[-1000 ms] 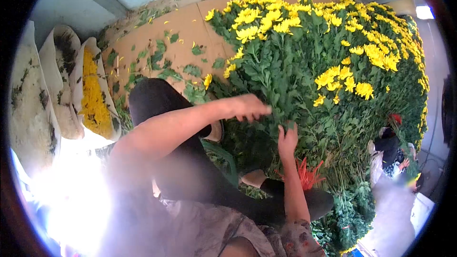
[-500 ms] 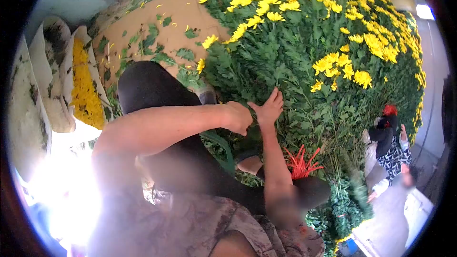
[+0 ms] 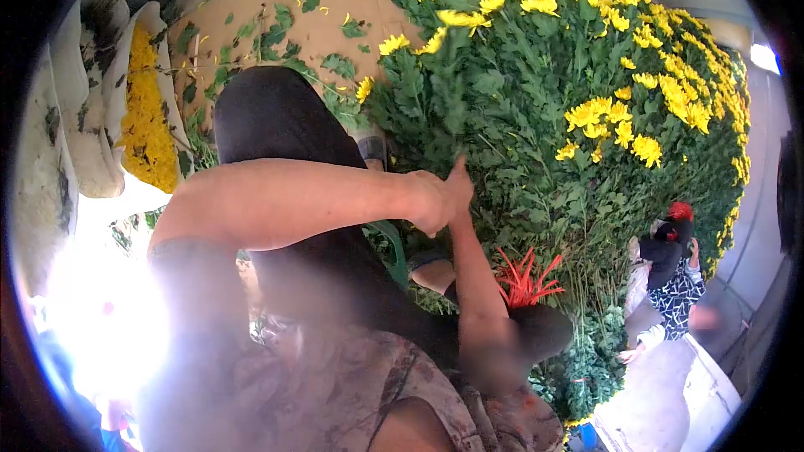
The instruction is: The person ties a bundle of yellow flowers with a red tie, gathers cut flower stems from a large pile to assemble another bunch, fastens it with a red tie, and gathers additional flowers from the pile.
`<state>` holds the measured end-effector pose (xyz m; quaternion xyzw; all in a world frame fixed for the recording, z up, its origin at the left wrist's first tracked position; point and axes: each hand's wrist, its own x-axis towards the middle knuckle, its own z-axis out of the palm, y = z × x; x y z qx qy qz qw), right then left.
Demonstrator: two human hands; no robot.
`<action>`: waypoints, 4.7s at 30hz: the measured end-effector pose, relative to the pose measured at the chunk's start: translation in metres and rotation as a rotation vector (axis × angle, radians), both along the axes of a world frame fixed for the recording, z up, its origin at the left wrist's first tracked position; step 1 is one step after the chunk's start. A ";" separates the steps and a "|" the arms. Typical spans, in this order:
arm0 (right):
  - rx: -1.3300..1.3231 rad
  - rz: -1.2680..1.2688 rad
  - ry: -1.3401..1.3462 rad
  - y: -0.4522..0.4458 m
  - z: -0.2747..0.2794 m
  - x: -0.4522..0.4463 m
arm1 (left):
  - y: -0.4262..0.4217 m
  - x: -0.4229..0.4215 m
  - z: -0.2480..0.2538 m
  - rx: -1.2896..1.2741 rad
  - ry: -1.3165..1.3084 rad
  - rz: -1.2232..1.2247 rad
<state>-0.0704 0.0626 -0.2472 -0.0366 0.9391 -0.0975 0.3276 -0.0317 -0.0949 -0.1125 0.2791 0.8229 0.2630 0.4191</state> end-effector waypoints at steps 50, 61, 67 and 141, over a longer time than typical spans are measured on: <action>-0.681 -0.336 -0.204 0.126 0.047 -0.048 | -0.034 -0.061 -0.021 0.863 -0.530 1.372; -0.928 -0.691 0.017 0.108 0.094 -0.039 | -0.034 -0.057 0.007 0.545 0.357 1.229; -0.831 -0.482 0.120 0.115 0.104 -0.043 | -0.030 -0.065 -0.017 0.944 -0.538 1.367; -0.394 0.162 0.657 0.042 0.021 -0.120 | -0.037 0.021 0.011 1.130 -0.560 2.218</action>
